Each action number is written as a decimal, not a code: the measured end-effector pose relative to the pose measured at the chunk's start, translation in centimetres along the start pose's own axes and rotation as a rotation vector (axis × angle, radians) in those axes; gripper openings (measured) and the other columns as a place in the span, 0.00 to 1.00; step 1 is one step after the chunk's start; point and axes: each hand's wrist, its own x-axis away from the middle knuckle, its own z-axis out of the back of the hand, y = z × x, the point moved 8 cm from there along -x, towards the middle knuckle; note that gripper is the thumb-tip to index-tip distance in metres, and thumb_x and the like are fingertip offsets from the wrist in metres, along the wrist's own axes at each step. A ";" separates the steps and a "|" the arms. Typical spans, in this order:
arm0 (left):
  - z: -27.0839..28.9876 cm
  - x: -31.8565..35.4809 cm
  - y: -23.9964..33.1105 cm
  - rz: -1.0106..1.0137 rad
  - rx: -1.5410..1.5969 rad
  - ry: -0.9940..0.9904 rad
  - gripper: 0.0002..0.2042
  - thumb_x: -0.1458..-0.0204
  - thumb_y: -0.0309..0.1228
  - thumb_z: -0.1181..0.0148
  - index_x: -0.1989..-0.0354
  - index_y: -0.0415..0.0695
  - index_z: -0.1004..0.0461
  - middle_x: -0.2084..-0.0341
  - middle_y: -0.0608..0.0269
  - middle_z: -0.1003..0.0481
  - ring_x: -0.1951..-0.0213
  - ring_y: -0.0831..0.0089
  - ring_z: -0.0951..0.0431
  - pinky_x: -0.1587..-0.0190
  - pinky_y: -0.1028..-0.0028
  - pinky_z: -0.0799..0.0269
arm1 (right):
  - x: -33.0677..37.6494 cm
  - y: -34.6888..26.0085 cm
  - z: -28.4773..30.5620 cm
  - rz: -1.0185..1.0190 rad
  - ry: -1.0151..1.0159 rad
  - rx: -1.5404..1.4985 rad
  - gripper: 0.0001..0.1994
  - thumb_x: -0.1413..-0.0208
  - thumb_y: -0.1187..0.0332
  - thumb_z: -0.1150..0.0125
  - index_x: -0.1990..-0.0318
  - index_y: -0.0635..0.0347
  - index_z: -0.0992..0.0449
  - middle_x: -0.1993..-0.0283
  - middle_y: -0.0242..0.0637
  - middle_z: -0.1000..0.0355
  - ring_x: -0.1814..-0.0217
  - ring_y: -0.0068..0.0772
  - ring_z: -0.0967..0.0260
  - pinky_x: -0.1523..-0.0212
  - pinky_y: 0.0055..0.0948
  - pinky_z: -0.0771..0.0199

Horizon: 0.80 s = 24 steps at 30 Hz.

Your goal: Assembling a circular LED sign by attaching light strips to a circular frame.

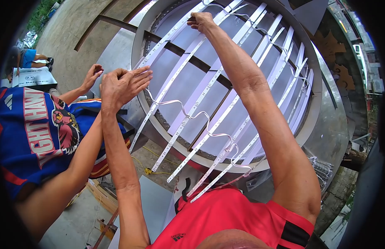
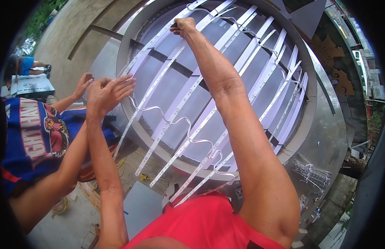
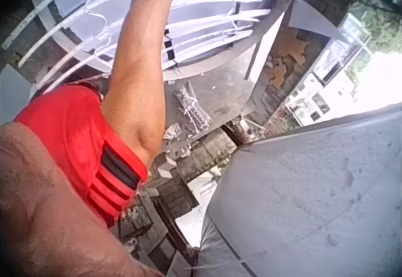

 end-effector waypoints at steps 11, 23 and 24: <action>0.1 0.8 -1.1 -0.070 -0.175 -0.027 0.32 0.27 0.41 0.69 0.22 0.33 0.61 0.23 0.37 0.60 0.21 0.48 0.59 0.20 0.58 0.58 | -1.2 0.5 -0.5 -0.070 -0.060 0.099 0.09 0.33 0.68 0.42 0.63 0.65 0.23 0.74 0.41 0.22 0.81 0.31 0.27 0.85 0.30 0.30; 2.8 0.2 -0.5 -0.088 -0.332 0.122 0.30 0.29 0.37 0.64 0.24 0.30 0.54 0.26 0.35 0.48 0.25 0.49 0.46 0.23 0.57 0.50 | -3.2 2.0 0.1 -0.088 -0.094 0.173 0.10 0.32 0.63 0.41 0.60 0.62 0.24 0.71 0.39 0.21 0.77 0.33 0.24 0.81 0.32 0.26; 1.9 -0.2 -0.4 -0.096 -0.370 -0.020 0.29 0.29 0.36 0.64 0.24 0.30 0.54 0.27 0.36 0.46 0.26 0.50 0.44 0.23 0.57 0.48 | -3.9 2.5 0.2 -0.109 -0.102 0.156 0.11 0.32 0.62 0.39 0.59 0.62 0.23 0.69 0.40 0.20 0.77 0.34 0.24 0.80 0.32 0.25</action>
